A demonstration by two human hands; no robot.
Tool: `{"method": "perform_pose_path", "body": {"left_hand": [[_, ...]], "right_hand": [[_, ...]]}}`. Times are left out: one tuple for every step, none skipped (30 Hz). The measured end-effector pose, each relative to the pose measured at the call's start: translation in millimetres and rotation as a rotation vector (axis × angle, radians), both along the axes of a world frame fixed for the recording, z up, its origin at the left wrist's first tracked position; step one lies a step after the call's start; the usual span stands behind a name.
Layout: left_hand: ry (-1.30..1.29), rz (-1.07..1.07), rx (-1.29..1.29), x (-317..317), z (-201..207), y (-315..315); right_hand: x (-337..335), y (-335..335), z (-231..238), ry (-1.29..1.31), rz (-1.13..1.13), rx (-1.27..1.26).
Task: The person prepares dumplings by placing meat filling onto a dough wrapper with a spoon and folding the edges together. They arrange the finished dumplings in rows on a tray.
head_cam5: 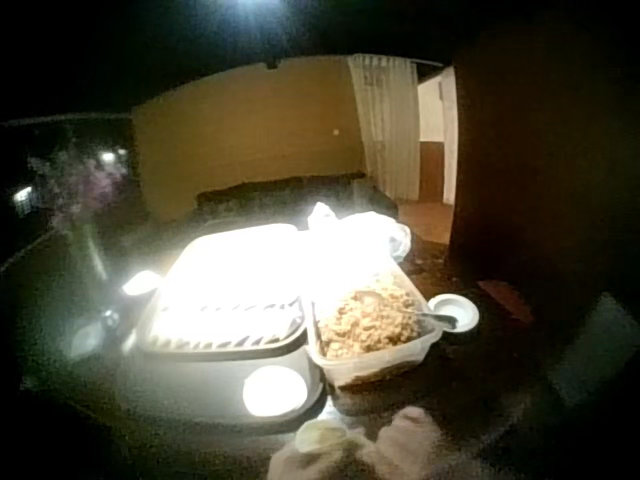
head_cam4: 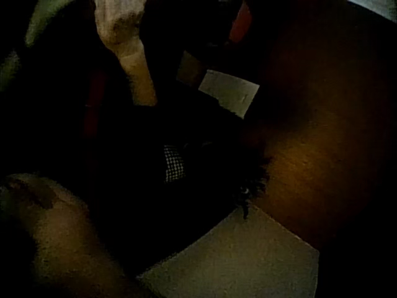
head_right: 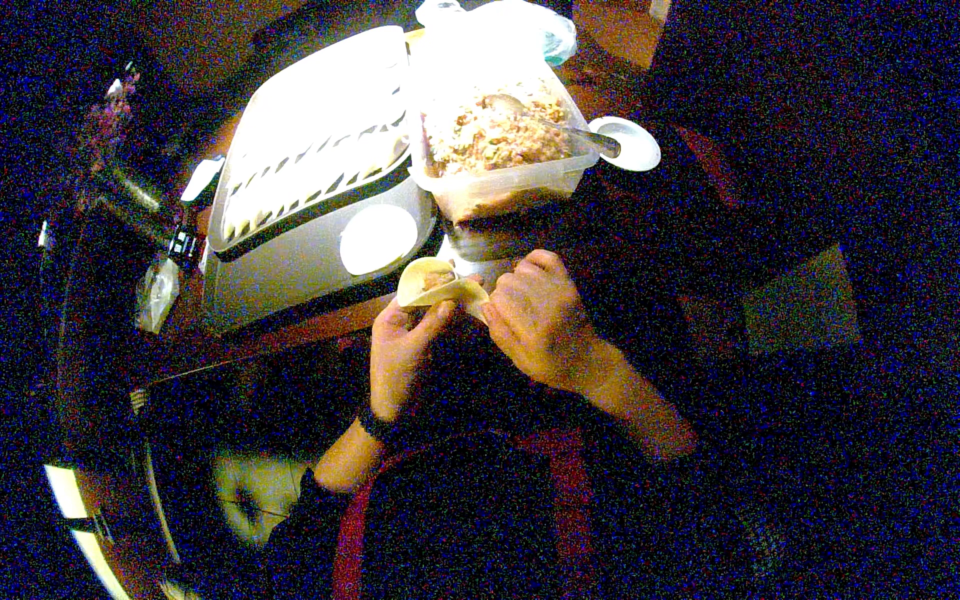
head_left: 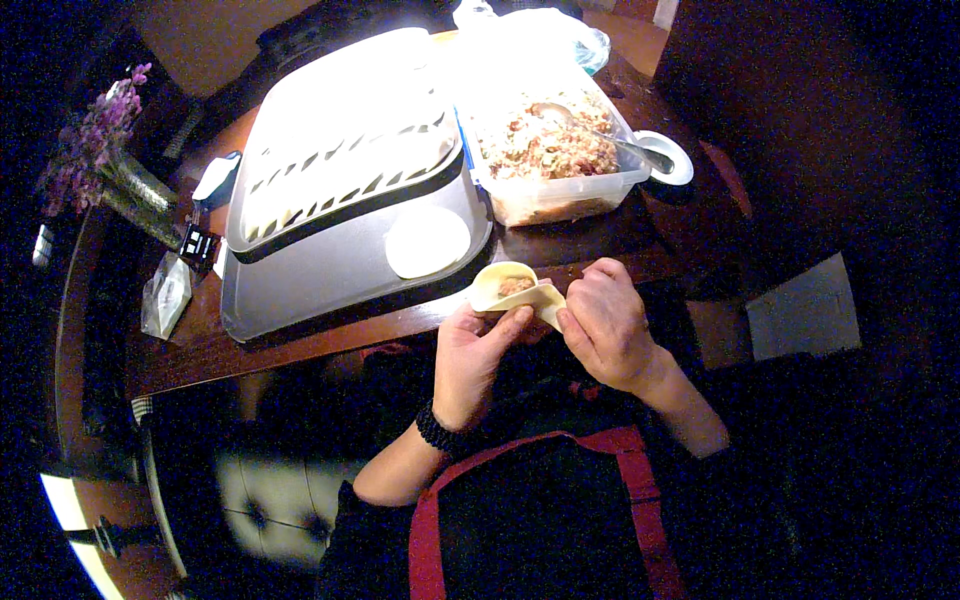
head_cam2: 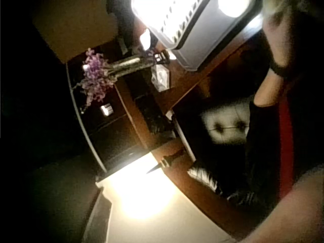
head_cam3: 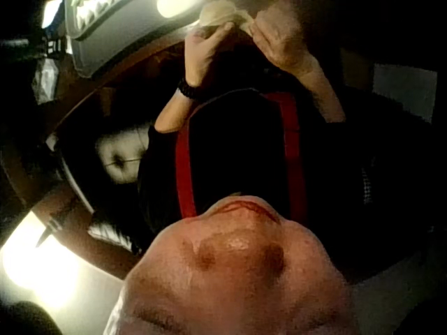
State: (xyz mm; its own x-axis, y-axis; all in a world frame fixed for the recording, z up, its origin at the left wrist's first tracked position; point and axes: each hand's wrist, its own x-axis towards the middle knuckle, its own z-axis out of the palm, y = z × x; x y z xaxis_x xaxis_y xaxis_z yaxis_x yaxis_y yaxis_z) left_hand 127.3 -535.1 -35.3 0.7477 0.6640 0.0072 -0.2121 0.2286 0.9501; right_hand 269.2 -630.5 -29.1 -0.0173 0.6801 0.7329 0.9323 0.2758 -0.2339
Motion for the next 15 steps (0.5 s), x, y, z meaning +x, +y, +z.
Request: {"method": "perform_pose_path", "body": {"left_hand": [[0.007, 0.002, 0.000, 0, 0, 0], [0.007, 0.002, -0.015, 0, 1, 0], [0.006, 0.003, -0.031, 0, 2, 0], [0.005, 0.003, -0.047, 0, 3, 0], [-0.035, 0.003, -0.096, 1, 3, 0], [-0.075, 0.007, -0.144, 2, 3, 0], [-0.116, 0.010, -0.193, 3, 2, 1], [-0.110, 0.009, -0.179, 2, 2, 1], [-0.102, 0.001, -0.167, 1, 3, 1], [-0.094, -0.006, -0.154, 1, 3, 1], [-0.095, -0.011, -0.118, 1, 2, 1], [-0.097, -0.016, -0.079, 2, 0, 0], [-0.098, -0.020, -0.039, 2, -1, -1], [-0.174, -0.063, -0.081, 3, -1, -3], [-0.179, -0.082, -0.081, 3, 0, -3]], "right_hand": [[-1, 0, -1, -0.010, 0.001, 0.013], [-1, 1, -3, -0.004, -0.018, 0.011], [-1, 1, -6, 0.001, -0.036, 0.009], [-2, 1, -8, 0.005, -0.055, 0.006], [-3, -2, -5, 0.054, -0.059, -0.023], [-3, -4, -1, 0.103, -0.058, -0.053], [-4, -6, 2, 0.151, -0.058, -0.083], [-4, -5, 3, 0.135, -0.042, -0.106], [-4, -6, 4, 0.119, -0.032, -0.129], [-4, -6, 5, 0.104, -0.022, -0.152], [-4, -6, 2, 0.071, -0.025, -0.129], [-4, -4, -3, 0.037, -0.028, -0.103], [-4, -2, -8, 0.004, -0.031, -0.077], [-6, -1, -10, 0.016, -0.025, -0.039], [-6, -1, -11, 0.010, -0.025, -0.041]]}}
